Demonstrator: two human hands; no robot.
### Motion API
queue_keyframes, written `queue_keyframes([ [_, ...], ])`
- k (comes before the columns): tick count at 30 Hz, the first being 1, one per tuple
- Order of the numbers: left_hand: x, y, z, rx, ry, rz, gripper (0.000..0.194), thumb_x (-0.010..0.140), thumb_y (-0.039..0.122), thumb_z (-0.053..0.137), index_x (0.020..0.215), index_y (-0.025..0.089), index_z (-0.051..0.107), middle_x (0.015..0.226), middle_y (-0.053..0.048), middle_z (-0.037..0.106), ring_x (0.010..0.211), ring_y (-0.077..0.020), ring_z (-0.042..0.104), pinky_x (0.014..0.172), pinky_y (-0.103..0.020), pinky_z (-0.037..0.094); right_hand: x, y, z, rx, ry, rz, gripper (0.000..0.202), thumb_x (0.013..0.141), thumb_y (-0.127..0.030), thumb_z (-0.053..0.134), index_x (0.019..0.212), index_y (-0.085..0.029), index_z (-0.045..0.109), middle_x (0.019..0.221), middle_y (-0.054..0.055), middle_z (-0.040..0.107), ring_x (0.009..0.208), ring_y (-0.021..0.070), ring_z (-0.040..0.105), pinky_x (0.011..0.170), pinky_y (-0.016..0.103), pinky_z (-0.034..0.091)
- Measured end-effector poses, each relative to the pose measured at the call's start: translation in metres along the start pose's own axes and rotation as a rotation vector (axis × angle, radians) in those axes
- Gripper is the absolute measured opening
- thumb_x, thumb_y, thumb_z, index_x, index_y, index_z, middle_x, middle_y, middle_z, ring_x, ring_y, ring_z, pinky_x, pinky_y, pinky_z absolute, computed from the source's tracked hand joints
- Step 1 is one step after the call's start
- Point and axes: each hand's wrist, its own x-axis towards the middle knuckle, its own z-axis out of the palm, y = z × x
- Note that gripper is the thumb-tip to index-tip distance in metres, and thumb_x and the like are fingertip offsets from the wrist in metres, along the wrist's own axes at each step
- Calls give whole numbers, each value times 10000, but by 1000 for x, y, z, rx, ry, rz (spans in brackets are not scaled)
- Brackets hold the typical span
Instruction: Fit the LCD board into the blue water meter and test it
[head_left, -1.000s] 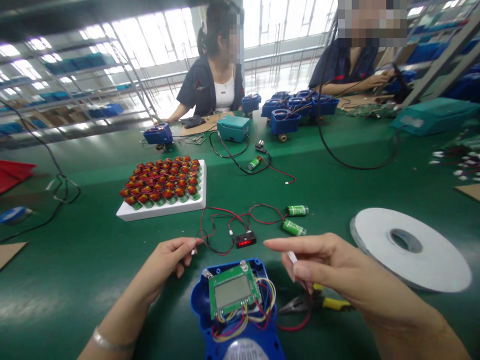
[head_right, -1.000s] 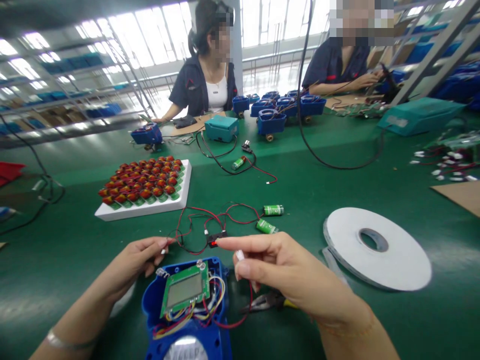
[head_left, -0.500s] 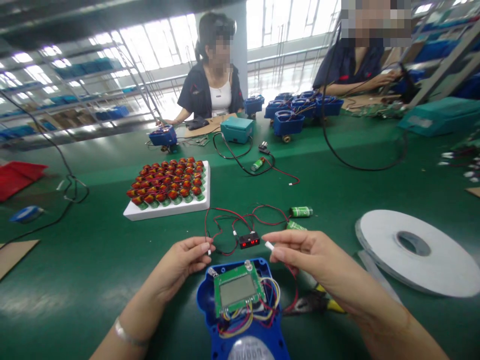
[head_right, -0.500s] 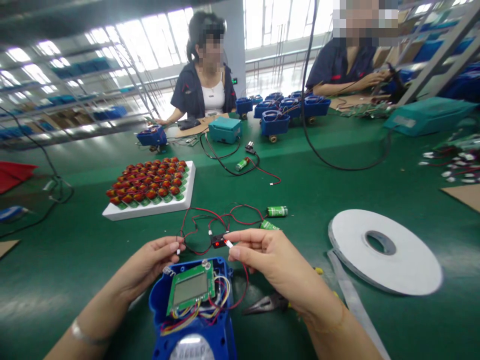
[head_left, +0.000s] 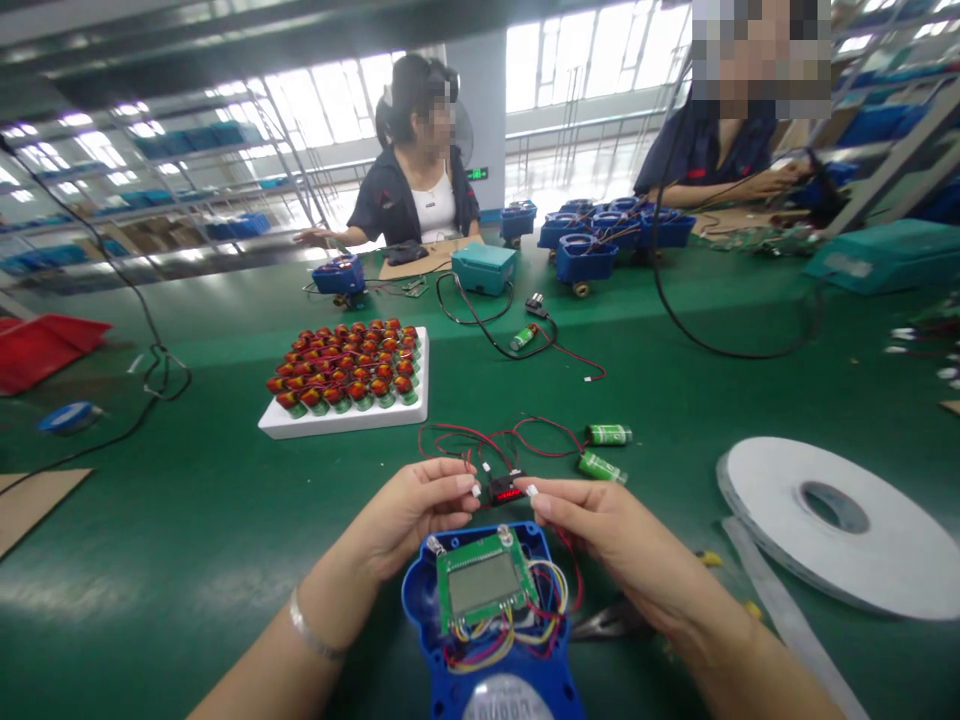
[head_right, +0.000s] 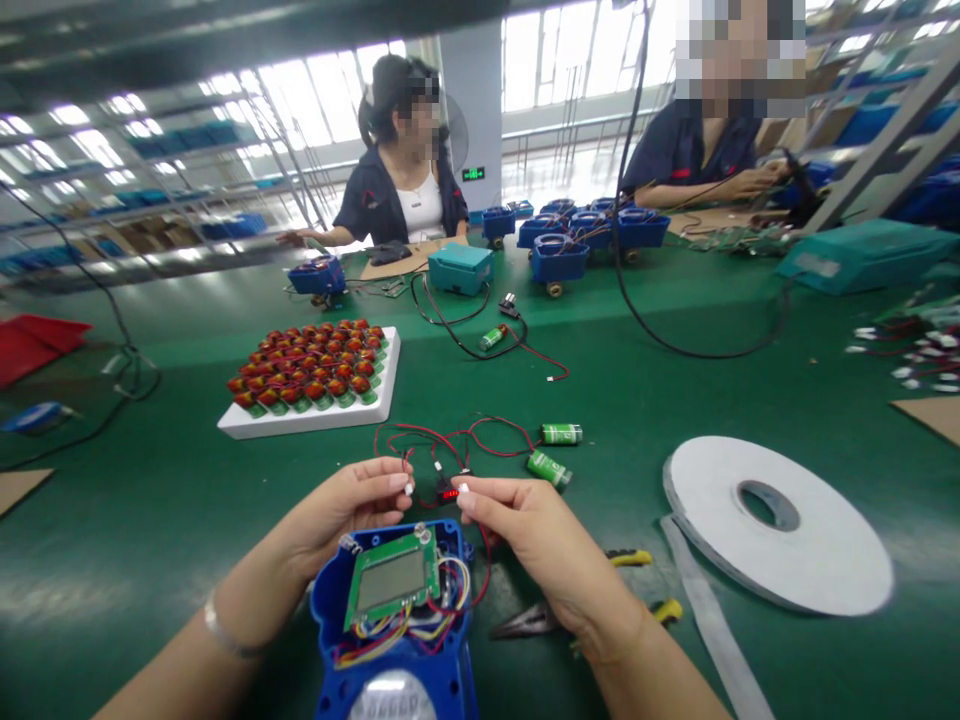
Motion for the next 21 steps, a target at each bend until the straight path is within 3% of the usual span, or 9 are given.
queue_keyframes([
  [4, 3, -4, -1, 16, 18, 35, 117, 728, 73, 761, 797, 106, 672, 669, -39, 701, 566, -99, 664, 526, -153, 580, 3, 5, 3, -38, -32, 0, 482, 731, -582, 782, 829, -116, 714, 758, 49, 629, 660, 154, 523, 607, 250, 408],
  [10, 5, -8, 4, 38, 23, 81, 242, 620, 114, 860, 752, 99, 657, 607, -27, 681, 503, -81, 623, 498, -131, 536, 9, 6, 11, -123, 50, -25, 508, 674, -606, 807, 646, -140, 607, 616, -9, 515, 545, 102, 386, 484, 212, 262],
  [17, 5, -9, 7, -32, -39, 72, 352, 648, 107, 824, 969, 111, 681, 690, -18, 686, 559, -78, 626, 513, -132, 519, 11, 4, 13, -156, -19, -68, 494, 693, -609, 770, 726, -129, 659, 699, 25, 564, 615, 129, 428, 518, 214, 293],
  [21, 5, -8, 5, -83, -70, 80, 212, 679, 156, 807, 826, 124, 658, 653, 15, 628, 525, -57, 580, 428, -102, 458, 11, 3, 14, -167, -16, -83, 457, 731, -575, 750, 738, -130, 645, 695, 10, 533, 605, 118, 405, 506, 207, 280],
])
